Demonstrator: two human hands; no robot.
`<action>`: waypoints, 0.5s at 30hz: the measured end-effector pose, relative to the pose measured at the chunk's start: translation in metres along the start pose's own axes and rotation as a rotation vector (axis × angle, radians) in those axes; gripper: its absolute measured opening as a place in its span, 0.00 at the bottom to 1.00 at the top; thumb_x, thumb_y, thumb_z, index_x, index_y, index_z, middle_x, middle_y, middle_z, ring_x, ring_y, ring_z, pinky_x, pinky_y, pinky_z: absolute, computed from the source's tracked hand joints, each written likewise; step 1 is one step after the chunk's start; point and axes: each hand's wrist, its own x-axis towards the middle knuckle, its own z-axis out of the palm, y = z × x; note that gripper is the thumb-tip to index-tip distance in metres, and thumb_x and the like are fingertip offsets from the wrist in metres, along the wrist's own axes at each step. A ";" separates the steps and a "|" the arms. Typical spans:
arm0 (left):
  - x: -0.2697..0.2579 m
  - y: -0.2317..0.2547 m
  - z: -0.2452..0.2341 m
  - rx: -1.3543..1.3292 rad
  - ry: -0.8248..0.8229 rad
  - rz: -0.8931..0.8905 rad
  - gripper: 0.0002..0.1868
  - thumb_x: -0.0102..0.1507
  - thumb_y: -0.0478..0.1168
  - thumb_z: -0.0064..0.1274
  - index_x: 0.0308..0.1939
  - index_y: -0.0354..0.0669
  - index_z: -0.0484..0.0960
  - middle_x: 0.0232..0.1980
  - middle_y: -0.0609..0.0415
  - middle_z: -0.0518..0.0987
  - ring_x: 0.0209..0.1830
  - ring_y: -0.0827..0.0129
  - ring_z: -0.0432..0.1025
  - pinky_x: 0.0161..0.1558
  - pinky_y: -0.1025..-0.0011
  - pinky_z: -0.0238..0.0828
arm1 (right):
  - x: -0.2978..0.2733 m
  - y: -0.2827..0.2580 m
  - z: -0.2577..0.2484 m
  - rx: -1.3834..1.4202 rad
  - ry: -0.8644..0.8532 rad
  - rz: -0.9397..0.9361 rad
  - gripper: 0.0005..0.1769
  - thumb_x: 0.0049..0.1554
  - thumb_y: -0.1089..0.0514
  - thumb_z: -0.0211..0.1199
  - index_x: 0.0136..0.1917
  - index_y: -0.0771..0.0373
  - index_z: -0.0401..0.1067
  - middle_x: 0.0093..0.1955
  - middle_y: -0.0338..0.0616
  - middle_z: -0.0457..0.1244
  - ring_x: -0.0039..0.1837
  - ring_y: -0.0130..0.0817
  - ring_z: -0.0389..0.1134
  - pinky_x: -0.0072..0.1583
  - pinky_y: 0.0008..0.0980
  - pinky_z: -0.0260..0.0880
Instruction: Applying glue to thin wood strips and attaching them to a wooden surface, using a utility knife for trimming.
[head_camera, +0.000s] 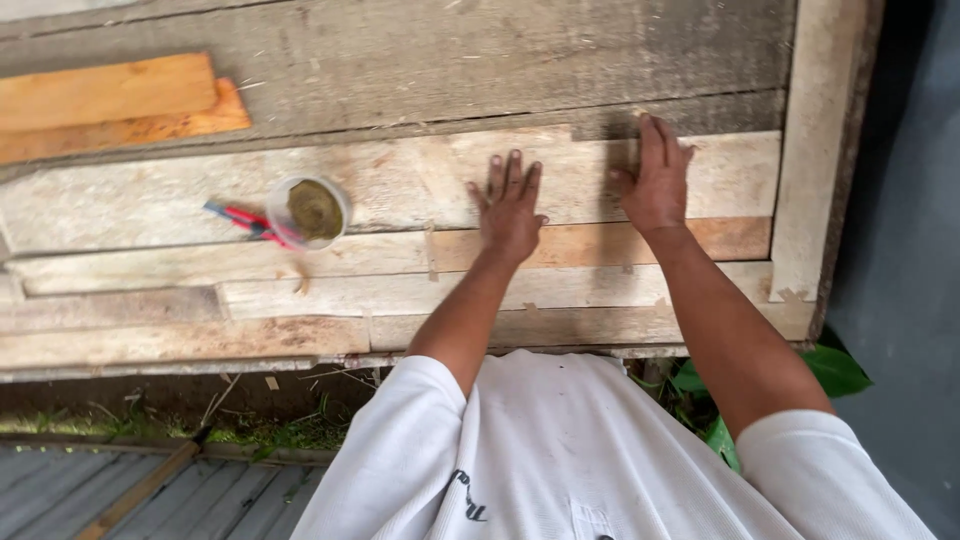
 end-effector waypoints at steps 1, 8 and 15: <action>-0.002 -0.003 0.009 -0.006 0.015 -0.014 0.49 0.67 0.52 0.60 0.85 0.60 0.46 0.88 0.50 0.34 0.87 0.47 0.26 0.74 0.24 0.25 | -0.003 -0.006 0.000 0.001 -0.002 -0.022 0.49 0.55 0.61 0.76 0.82 0.62 0.52 0.77 0.57 0.49 0.77 0.65 0.55 0.72 0.83 0.41; -0.048 -0.018 0.035 -0.943 0.485 0.034 0.26 0.58 0.46 0.69 0.61 0.57 0.81 0.59 0.59 0.81 0.60 0.66 0.77 0.59 0.72 0.77 | -0.055 -0.077 0.006 0.498 -0.154 -0.060 0.05 0.65 0.63 0.65 0.55 0.58 0.73 0.50 0.41 0.66 0.53 0.38 0.73 0.57 0.36 0.75; -0.128 -0.066 0.039 -1.062 0.405 -0.048 0.07 0.62 0.41 0.64 0.44 0.55 0.88 0.40 0.59 0.83 0.45 0.63 0.82 0.42 0.70 0.83 | -0.112 -0.159 0.029 0.495 -0.488 0.096 0.08 0.61 0.64 0.63 0.52 0.54 0.73 0.38 0.42 0.68 0.41 0.34 0.72 0.48 0.35 0.73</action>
